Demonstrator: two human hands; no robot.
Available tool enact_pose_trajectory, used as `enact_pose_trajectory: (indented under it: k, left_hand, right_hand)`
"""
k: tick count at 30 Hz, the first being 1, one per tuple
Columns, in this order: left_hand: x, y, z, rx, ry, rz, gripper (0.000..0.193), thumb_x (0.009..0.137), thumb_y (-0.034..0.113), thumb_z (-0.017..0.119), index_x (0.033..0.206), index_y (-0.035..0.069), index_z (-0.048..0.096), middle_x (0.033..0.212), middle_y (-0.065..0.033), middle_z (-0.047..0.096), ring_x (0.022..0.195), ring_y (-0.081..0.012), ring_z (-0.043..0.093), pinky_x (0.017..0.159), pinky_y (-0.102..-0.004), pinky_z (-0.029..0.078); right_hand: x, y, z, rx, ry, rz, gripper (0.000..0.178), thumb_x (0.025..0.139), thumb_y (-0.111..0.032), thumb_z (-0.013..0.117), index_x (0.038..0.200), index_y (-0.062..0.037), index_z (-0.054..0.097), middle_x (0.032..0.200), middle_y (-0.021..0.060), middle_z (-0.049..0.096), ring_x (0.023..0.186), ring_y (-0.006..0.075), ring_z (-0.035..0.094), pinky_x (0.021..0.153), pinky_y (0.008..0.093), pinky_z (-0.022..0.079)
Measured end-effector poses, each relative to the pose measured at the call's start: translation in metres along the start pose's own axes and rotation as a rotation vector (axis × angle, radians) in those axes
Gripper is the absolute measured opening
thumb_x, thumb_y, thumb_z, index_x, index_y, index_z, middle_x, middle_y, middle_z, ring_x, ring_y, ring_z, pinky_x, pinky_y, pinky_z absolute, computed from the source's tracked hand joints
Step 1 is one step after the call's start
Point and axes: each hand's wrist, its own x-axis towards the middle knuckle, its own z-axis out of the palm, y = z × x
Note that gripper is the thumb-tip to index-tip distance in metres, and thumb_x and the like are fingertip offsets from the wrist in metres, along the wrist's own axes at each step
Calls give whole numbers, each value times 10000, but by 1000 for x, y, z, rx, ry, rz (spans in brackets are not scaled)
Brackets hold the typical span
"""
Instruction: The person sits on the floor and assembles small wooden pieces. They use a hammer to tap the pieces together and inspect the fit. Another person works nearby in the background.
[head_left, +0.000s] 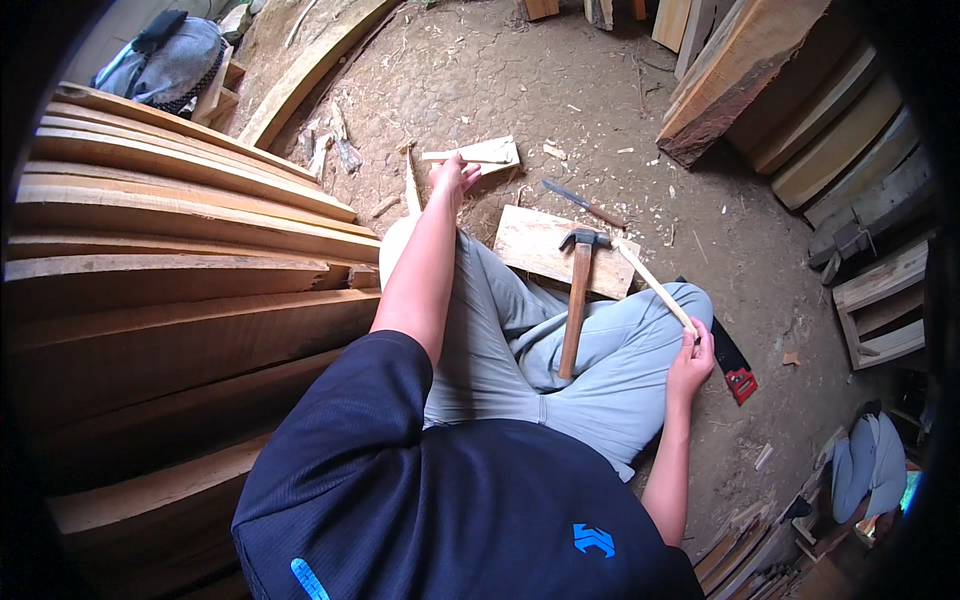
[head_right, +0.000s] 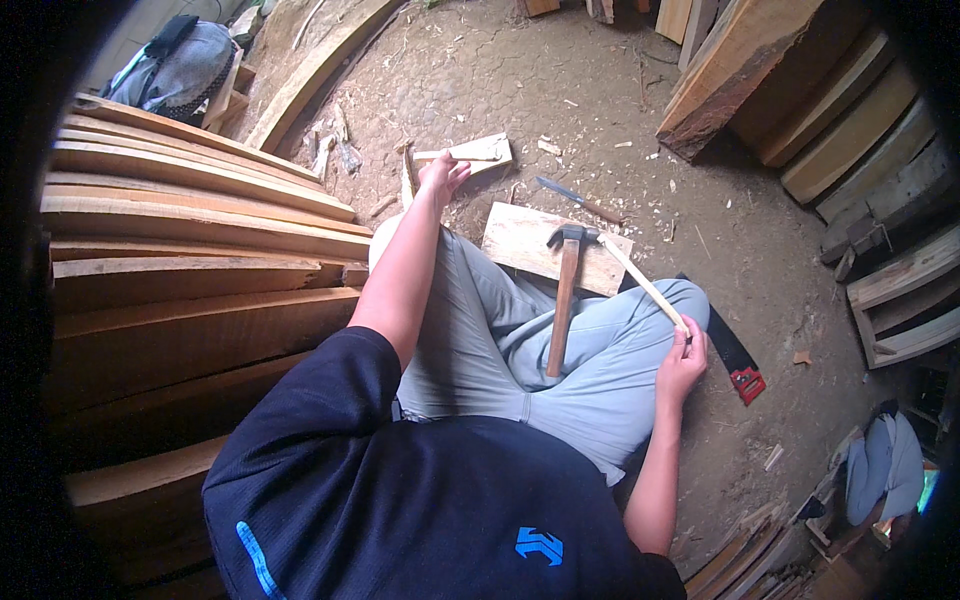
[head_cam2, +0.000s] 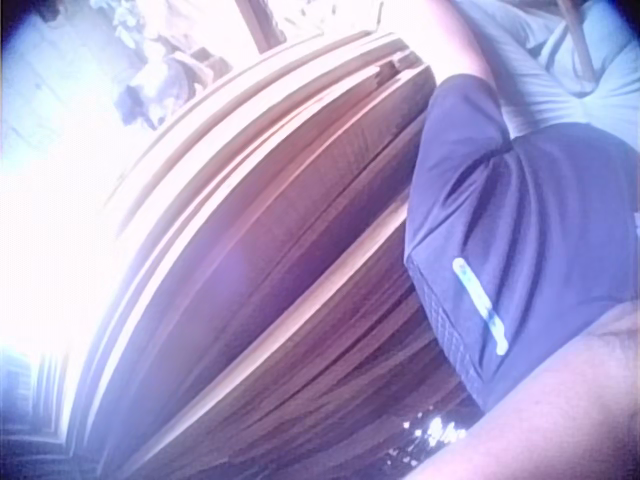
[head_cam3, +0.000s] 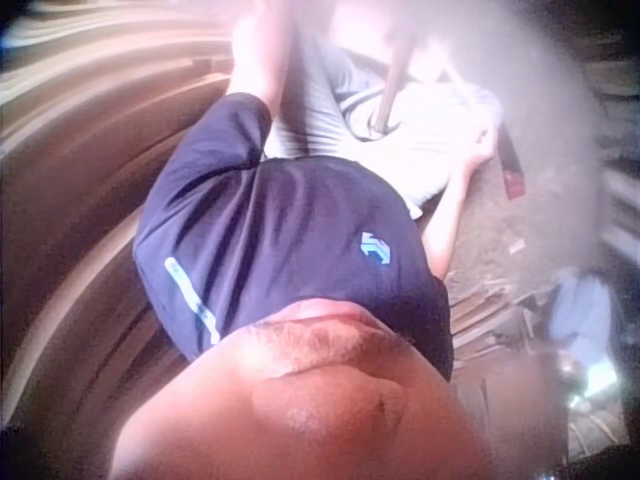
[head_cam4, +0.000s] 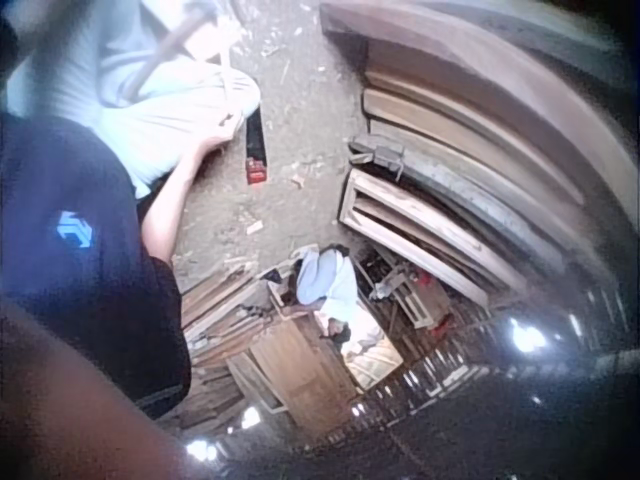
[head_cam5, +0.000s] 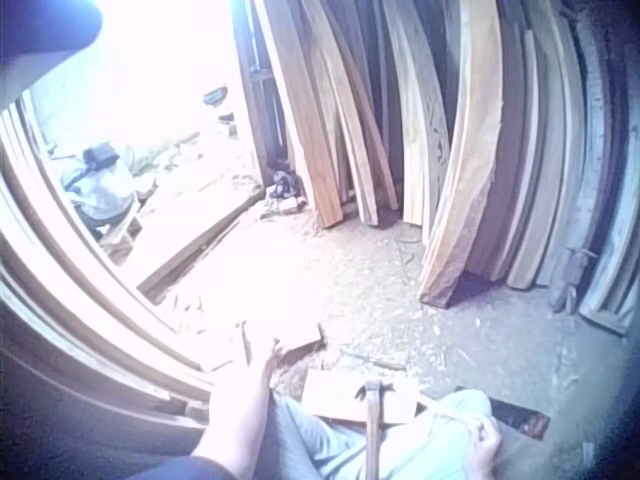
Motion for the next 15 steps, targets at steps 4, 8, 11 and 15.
enact_pose_trajectory:
  k: [4, 8, 11, 15]
  left_hand:
    - [-16, 2, 9, -46, -44, -19, 334, 1013, 229, 501, 1178, -62, 503, 1147, -216, 601, 1025, -340, 658, 786, -415, 628]
    - [-17, 3, 6, -79, -17, 6, 345, 1012, 242, 492, 1190, -53, 500, 1161, -216, 601, 1060, -343, 646, 789, -427, 625]
    - [-8, 1, -2, -118, 24, 11, 350, 986, 244, 535, 1194, -35, 496, 1115, -188, 620, 984, -323, 678, 736, -386, 627]
    - [0, -8, -8, -127, 23, 53, 405, 972, 298, 589, 1198, -24, 493, 1132, -180, 618, 962, -320, 697, 696, -370, 630]
  right_hand:
    - [-1, 5, 0, 24, 27, -12, 195, 964, -50, 590, 1134, -2, 673, 925, 73, 633, 701, 124, 524, 570, 277, 396]
    - [-1, 4, 1, 45, 30, -33, 202, 964, -54, 588, 1141, -7, 672, 925, 72, 635, 687, 121, 518, 558, 277, 390]
    - [-1, -4, 0, 27, 8, 16, 206, 968, -60, 581, 1147, -10, 670, 934, 73, 642, 677, 119, 508, 550, 277, 385]
    - [-2, -7, -1, 29, 20, -27, 216, 968, -69, 583, 1161, -23, 668, 938, 70, 648, 674, 110, 504, 551, 273, 389]
